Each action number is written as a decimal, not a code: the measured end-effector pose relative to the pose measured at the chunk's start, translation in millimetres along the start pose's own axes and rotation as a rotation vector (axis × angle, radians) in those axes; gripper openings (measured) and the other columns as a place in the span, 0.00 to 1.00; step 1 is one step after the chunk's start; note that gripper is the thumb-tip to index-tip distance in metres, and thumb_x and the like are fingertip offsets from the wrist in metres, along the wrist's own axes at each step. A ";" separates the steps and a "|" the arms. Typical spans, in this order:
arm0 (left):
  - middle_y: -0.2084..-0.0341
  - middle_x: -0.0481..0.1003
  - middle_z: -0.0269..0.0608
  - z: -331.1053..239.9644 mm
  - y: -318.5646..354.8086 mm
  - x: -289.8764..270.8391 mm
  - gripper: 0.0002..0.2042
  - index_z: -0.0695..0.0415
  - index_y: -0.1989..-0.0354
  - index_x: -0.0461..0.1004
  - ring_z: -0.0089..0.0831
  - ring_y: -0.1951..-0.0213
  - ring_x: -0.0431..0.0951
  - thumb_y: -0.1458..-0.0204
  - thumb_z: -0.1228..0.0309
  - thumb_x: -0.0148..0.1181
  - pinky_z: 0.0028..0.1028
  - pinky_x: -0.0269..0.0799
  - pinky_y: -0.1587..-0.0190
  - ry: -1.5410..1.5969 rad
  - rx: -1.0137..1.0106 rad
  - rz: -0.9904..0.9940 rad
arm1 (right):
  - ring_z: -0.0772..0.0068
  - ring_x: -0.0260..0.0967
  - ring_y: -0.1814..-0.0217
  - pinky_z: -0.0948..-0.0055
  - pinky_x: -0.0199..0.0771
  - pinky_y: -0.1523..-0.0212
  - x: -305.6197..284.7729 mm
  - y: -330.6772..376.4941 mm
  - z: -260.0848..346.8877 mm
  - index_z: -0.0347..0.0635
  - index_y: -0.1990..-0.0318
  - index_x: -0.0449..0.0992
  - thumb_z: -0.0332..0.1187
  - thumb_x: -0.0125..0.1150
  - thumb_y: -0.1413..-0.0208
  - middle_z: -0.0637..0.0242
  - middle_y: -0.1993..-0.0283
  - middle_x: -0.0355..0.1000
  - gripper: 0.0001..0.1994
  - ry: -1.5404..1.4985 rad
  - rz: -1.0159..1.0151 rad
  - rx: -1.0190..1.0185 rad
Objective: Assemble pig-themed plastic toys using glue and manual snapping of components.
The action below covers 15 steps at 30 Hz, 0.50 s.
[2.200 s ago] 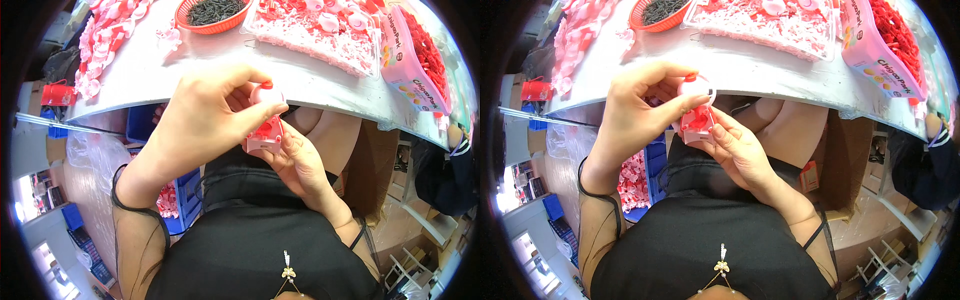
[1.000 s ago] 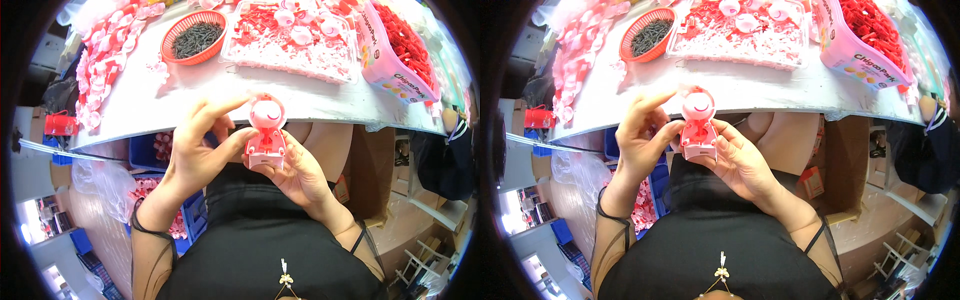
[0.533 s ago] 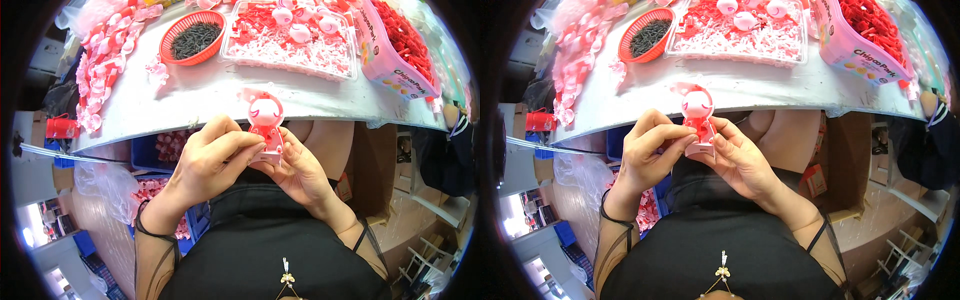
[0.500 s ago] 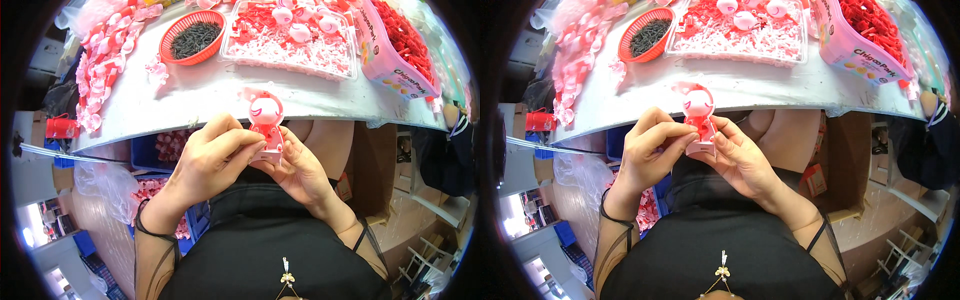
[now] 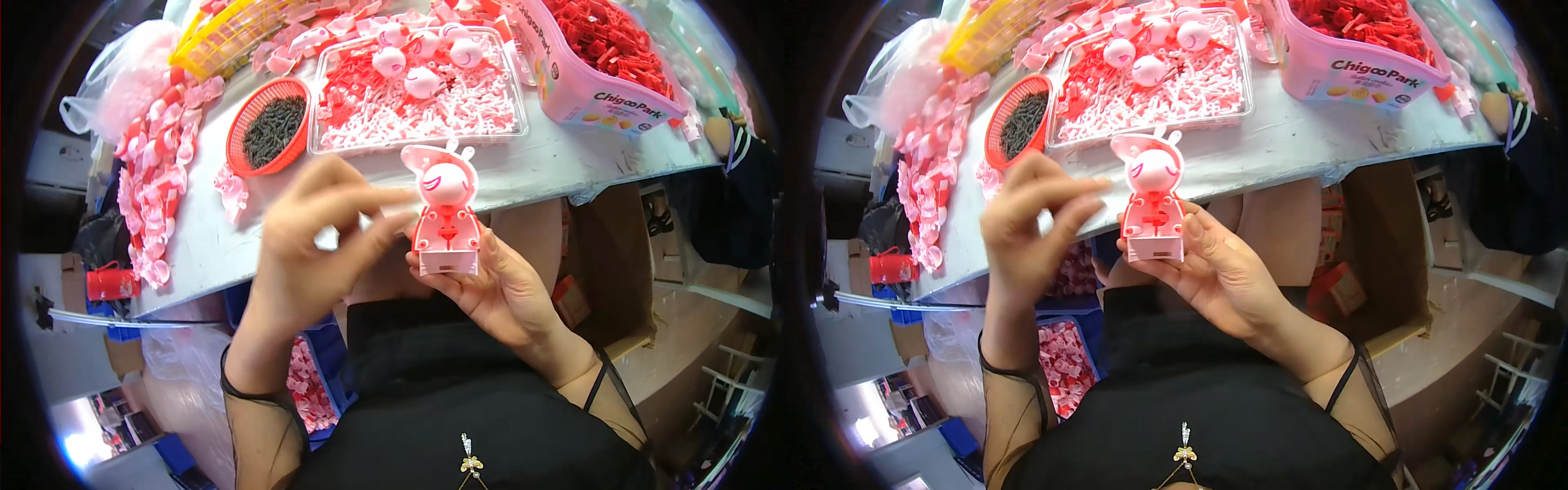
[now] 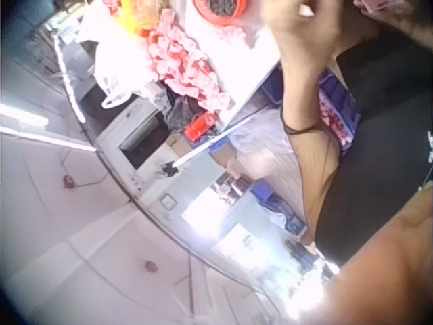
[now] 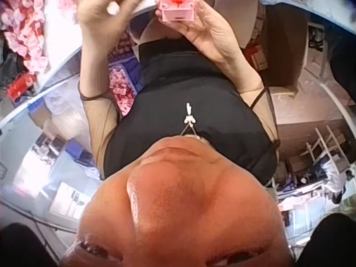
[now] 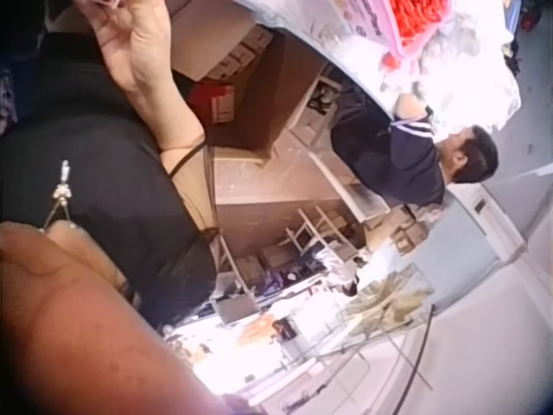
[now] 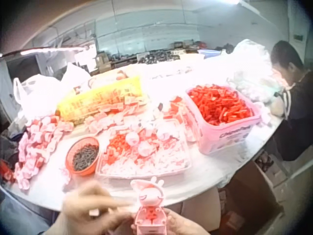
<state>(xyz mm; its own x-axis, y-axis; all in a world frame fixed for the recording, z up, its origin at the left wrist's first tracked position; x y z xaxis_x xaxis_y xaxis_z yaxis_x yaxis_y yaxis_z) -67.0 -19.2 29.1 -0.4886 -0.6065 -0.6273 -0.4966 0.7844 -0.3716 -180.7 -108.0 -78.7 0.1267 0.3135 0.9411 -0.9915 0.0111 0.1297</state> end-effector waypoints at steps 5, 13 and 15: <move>0.77 0.71 0.36 42.1 -55.9 -12.0 0.05 0.59 0.67 0.80 0.21 0.78 0.67 0.53 0.75 0.63 0.22 0.61 0.74 -0.191 -0.053 -0.078 | 0.52 0.59 0.36 0.61 0.59 0.35 -6.7 2.8 12.2 0.35 0.37 0.52 0.41 0.49 0.38 0.49 0.38 0.59 0.28 -0.029 -0.022 -0.064; 0.79 0.67 0.32 64.3 -88.5 -3.7 0.06 0.60 0.67 0.79 0.17 0.79 0.61 0.52 0.73 0.63 0.21 0.59 0.74 -0.391 -0.066 0.009 | 0.53 0.61 0.37 0.61 0.61 0.36 -13.3 4.5 28.6 0.37 0.38 0.53 0.39 0.49 0.38 0.50 0.38 0.59 0.25 0.014 0.019 -0.096; 0.79 0.68 0.32 63.1 -88.4 -0.8 0.07 0.60 0.66 0.79 0.17 0.78 0.62 0.53 0.73 0.64 0.22 0.60 0.73 -0.371 -0.156 0.105 | 0.54 0.61 0.37 0.61 0.61 0.36 -16.4 4.1 28.8 0.37 0.38 0.53 0.39 0.49 0.37 0.51 0.38 0.60 0.25 -0.009 0.018 -0.081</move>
<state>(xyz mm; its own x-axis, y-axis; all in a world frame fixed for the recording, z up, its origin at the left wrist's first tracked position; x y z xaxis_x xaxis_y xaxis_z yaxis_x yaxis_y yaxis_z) 22.6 -79.9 19.2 -0.2645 -0.4141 -0.8710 -0.5744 0.7931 -0.2027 -185.9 -140.4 -84.6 0.1090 0.3054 0.9460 -0.9927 0.0824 0.0877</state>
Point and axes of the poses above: each hand's wrist, its own y-axis away from the middle knuckle, its own x-axis out of the palm, z = x × y, the point moved 6 cm from there along -y, towards the middle knuckle
